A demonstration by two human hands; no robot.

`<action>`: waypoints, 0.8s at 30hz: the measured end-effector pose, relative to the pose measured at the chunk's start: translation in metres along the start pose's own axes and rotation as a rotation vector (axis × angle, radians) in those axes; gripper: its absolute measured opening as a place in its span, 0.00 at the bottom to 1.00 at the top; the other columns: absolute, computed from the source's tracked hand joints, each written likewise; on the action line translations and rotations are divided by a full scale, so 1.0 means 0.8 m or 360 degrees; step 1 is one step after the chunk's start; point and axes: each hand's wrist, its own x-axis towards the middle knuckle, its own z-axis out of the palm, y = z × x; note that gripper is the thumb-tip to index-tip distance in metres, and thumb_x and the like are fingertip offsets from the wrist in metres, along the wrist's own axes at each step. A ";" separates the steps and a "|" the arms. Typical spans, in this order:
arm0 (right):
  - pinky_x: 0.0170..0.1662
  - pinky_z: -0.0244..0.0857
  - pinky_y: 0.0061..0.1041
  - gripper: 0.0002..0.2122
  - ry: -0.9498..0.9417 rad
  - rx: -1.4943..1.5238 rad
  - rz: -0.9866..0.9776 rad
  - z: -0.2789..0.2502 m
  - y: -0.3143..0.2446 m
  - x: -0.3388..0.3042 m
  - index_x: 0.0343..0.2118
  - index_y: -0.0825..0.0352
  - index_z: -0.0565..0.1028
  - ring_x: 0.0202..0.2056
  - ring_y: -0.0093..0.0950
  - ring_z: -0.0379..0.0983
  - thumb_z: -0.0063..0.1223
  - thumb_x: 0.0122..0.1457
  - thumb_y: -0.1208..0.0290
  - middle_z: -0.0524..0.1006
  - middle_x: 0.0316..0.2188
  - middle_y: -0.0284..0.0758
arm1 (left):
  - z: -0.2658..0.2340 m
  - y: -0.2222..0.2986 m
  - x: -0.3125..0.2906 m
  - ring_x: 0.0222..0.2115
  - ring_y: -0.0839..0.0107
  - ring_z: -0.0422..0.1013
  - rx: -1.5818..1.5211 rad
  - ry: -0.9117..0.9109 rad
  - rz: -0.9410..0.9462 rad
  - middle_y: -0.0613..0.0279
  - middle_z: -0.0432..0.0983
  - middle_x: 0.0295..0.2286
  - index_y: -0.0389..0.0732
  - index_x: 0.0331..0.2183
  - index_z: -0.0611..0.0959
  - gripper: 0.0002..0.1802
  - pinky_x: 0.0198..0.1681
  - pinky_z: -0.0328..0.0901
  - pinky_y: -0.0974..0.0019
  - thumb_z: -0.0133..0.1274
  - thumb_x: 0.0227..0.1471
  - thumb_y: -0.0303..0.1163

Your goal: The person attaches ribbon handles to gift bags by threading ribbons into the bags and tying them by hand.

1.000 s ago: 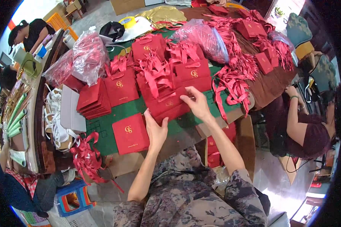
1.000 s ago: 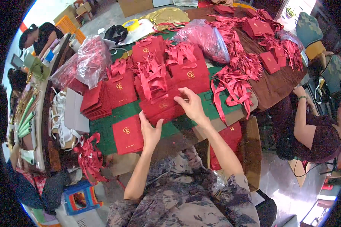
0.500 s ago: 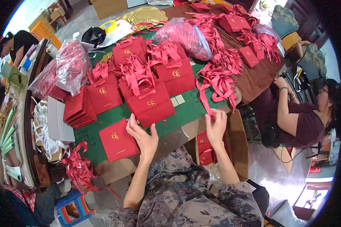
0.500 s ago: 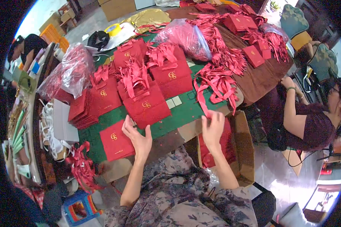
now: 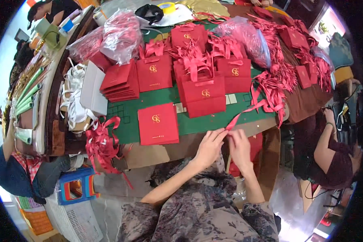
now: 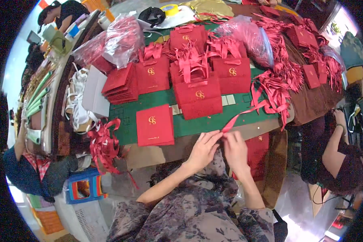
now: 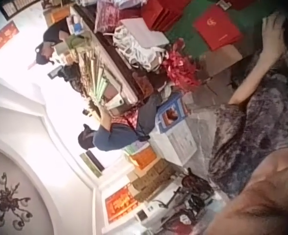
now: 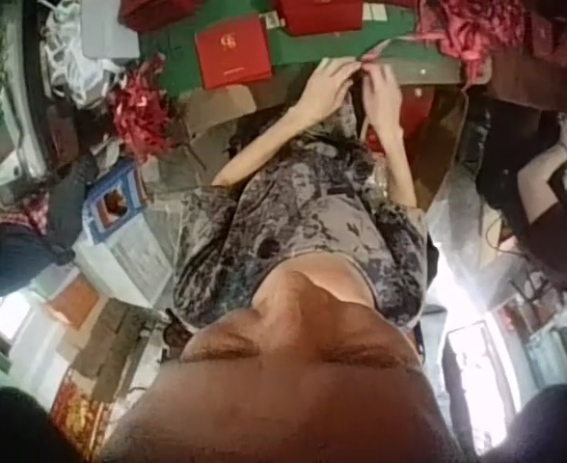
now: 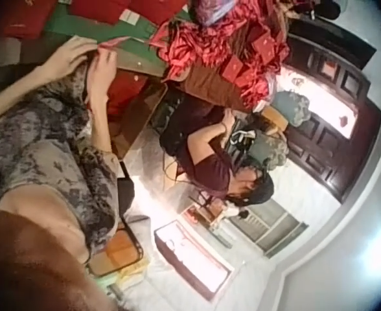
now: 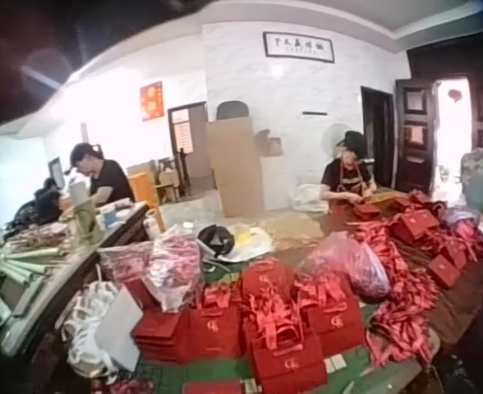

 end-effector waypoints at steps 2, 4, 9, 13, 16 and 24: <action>0.38 0.69 0.38 0.07 -0.0085 0.0085 -0.0055 0.014 -0.011 0.000 0.39 0.67 0.75 0.37 0.45 0.74 0.53 0.57 0.82 0.73 0.35 0.42 | -0.010 -0.010 -0.007 0.48 0.48 0.69 0.0013 -0.0101 -0.0222 0.49 0.74 0.47 0.37 0.48 0.77 0.21 0.53 0.65 0.53 0.55 0.50 0.20; 0.36 0.69 0.34 0.08 -0.0108 0.0335 -0.0080 0.023 -0.024 0.002 0.40 0.68 0.75 0.34 0.43 0.74 0.55 0.58 0.81 0.74 0.34 0.42 | -0.021 -0.020 -0.016 0.40 0.50 0.73 0.0060 0.0069 -0.0246 0.51 0.79 0.37 0.37 0.42 0.81 0.15 0.46 0.69 0.56 0.57 0.49 0.23; 0.37 0.71 0.22 0.11 -0.0133 0.0810 0.0313 0.039 -0.036 -0.002 0.44 0.69 0.74 0.35 0.23 0.76 0.60 0.58 0.78 0.76 0.35 0.35 | -0.040 -0.028 -0.033 0.29 0.69 0.79 -0.0217 0.0130 -0.0754 0.54 0.83 0.30 0.35 0.37 0.86 0.09 0.34 0.72 0.67 0.59 0.54 0.26; 0.38 0.71 0.21 0.10 -0.0145 0.1041 0.0508 0.052 -0.028 -0.010 0.41 0.70 0.76 0.34 0.19 0.75 0.61 0.58 0.76 0.77 0.33 0.32 | -0.038 -0.021 -0.033 0.26 0.77 0.78 -0.0471 0.0161 -0.0855 0.50 0.83 0.26 0.34 0.37 0.86 0.10 0.30 0.70 0.68 0.57 0.55 0.29; 0.37 0.71 0.21 0.07 -0.0175 0.1009 0.0486 0.057 -0.027 -0.010 0.36 0.70 0.78 0.32 0.20 0.76 0.62 0.58 0.74 0.78 0.32 0.32 | -0.039 -0.025 -0.035 0.25 0.70 0.79 -0.0494 0.0128 -0.0804 0.51 0.82 0.29 0.35 0.39 0.85 0.11 0.29 0.71 0.67 0.59 0.54 0.29; 0.37 0.71 0.22 0.05 -0.0079 0.0684 0.0479 0.046 -0.024 -0.003 0.32 0.70 0.75 0.30 0.21 0.77 0.61 0.54 0.78 0.80 0.29 0.35 | -0.152 -0.061 -0.003 0.47 0.52 0.69 0.0754 0.0431 -0.0350 0.52 0.76 0.43 0.39 0.46 0.80 0.22 0.53 0.62 0.53 0.62 0.48 0.30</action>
